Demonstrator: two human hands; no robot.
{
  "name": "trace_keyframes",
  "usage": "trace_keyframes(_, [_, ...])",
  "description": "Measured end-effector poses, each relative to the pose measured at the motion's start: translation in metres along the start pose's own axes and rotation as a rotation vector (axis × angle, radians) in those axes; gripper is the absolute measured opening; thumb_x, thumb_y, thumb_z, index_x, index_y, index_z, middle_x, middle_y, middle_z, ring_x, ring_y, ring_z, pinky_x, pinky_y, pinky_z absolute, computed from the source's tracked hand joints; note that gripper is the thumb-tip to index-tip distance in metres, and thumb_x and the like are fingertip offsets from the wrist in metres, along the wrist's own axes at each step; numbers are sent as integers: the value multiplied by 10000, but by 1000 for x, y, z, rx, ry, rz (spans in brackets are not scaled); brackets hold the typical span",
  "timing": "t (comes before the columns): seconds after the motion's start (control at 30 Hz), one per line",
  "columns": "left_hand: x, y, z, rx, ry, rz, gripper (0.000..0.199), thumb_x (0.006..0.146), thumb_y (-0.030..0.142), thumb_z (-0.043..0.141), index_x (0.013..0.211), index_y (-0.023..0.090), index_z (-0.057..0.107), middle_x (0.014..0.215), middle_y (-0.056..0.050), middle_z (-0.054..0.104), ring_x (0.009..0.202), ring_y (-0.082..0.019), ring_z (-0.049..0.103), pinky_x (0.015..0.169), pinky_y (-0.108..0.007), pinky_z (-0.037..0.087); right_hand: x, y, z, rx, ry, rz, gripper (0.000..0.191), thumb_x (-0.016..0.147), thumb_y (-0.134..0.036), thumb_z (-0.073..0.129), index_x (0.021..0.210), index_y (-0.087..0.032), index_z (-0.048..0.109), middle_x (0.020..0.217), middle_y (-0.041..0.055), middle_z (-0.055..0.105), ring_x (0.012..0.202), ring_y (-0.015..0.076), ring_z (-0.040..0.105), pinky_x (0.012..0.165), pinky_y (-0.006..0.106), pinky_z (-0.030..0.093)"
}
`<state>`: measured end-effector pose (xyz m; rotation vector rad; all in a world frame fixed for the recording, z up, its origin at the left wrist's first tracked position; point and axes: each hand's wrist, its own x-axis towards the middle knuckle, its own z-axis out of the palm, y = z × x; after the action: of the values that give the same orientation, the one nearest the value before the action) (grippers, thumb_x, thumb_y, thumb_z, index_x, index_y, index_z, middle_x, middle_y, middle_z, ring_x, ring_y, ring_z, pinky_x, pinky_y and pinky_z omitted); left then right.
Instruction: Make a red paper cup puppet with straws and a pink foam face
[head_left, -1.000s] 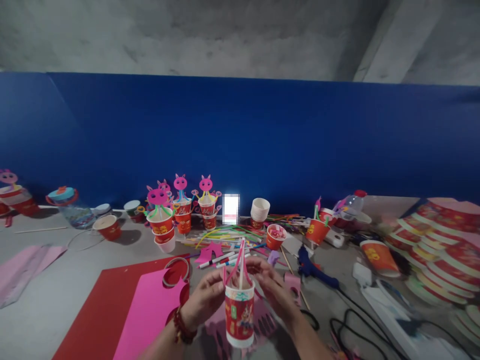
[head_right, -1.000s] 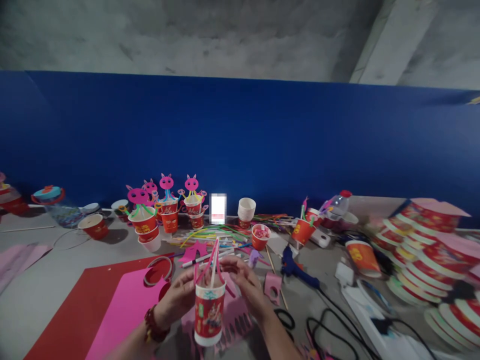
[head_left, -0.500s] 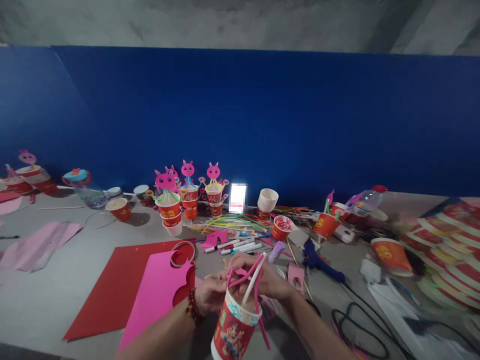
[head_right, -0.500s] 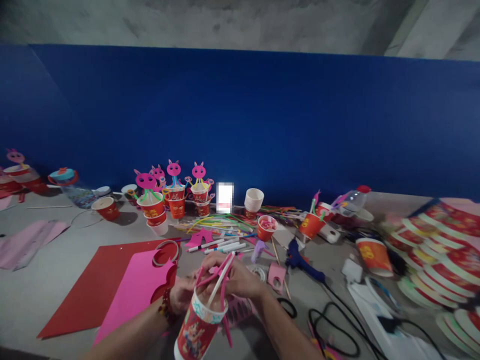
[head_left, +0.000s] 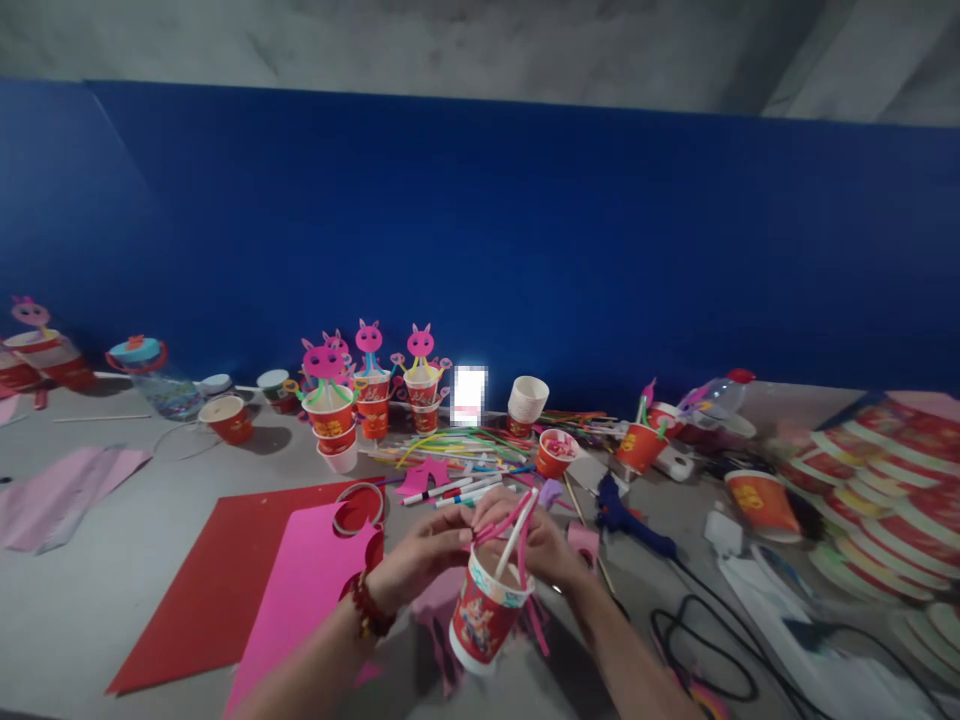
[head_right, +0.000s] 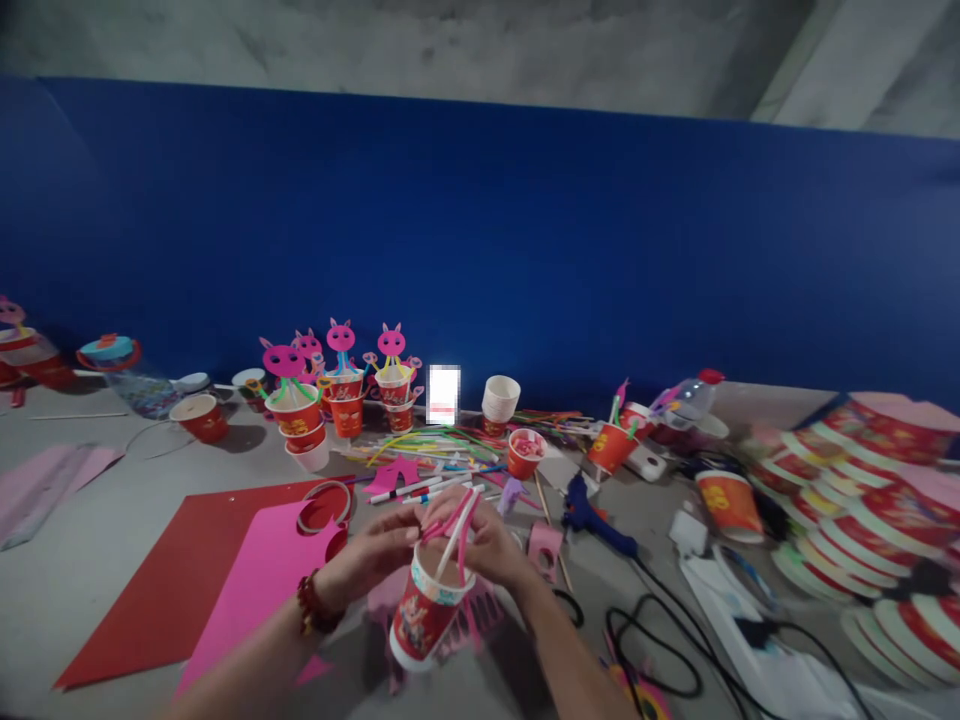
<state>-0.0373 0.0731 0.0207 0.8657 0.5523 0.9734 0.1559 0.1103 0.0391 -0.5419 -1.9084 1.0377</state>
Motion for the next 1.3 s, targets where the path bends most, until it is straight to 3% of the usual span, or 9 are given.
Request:
trace_keyframes(0.1, [-3, 6, 2, 212, 122, 114, 227, 855, 378, 725, 944, 170, 739, 907, -43, 725, 854, -174, 653, 811, -295, 502, -3, 6, -5, -63, 70, -11, 130, 843, -351, 753, 894, -232, 763, 961, 69, 728, 949, 245, 680, 872, 417, 553])
trace_keyframes(0.2, [-9, 5, 4, 508, 155, 226, 336, 900, 472, 642, 1023, 176, 742, 1022, -83, 736, 947, -225, 665, 847, -336, 539, -6, 8, -6, -90, 103, -11, 114, 852, -326, 738, 905, -230, 767, 948, 76, 736, 940, 253, 684, 859, 414, 562])
trace_keyframes(0.4, [-17, 1, 11, 845, 115, 295, 584, 725, 437, 828, 1231, 212, 642, 1256, -129, 666, 1062, -272, 671, 914, -381, 571, -7, 11, -7, -127, 128, -19, 100, 836, -314, 741, 894, -237, 769, 907, 74, 748, 886, 259, 692, 829, 422, 573])
trace_keyframes(0.53, [-18, -1, 15, 883, 139, 294, 517, 781, 402, 782, 1236, 219, 623, 1257, -125, 665, 1104, -275, 657, 939, -395, 565, -6, 11, -8, -135, 125, -13, 125, 848, -339, 718, 892, -235, 771, 889, 74, 751, 856, 255, 698, 800, 415, 581])
trace_keyframes(0.7, [-21, -10, 19, 799, 39, 284, 509, 896, 334, 660, 1367, 216, 507, 1303, -128, 631, 1143, -263, 634, 978, -400, 534, -8, 12, -10, -107, 123, 7, 156, 849, -335, 714, 937, -219, 769, 927, 89, 748, 879, 253, 698, 787, 392, 589])
trace_keyframes(0.87, [-22, -20, 26, 762, 85, 278, 634, 849, 308, 720, 1412, 213, 445, 1346, -143, 608, 1238, -301, 578, 1060, -432, 463, -10, 13, -11, -74, 136, 13, 155, 852, -347, 722, 944, -231, 765, 935, 84, 740, 916, 260, 691, 824, 414, 578])
trace_keyframes(1.13, [-23, -4, 35, 843, 63, 320, 513, 866, 242, 681, 1341, 243, 488, 1277, -98, 632, 1174, -266, 598, 1009, -387, 481, -7, 0, -16, -25, 72, 29, 261, 833, -450, 743, 945, -215, 765, 982, 97, 732, 958, 271, 686, 863, 410, 565])
trace_keyframes(1.3, [-28, -4, 30, 897, 77, 293, 548, 859, 262, 690, 1364, 230, 480, 1289, -111, 637, 1149, -274, 613, 992, -390, 485, -6, -2, -10, -60, 79, 30, 242, 849, -433, 732, 918, -203, 767, 929, 94, 738, 872, 254, 694, 783, 376, 568])
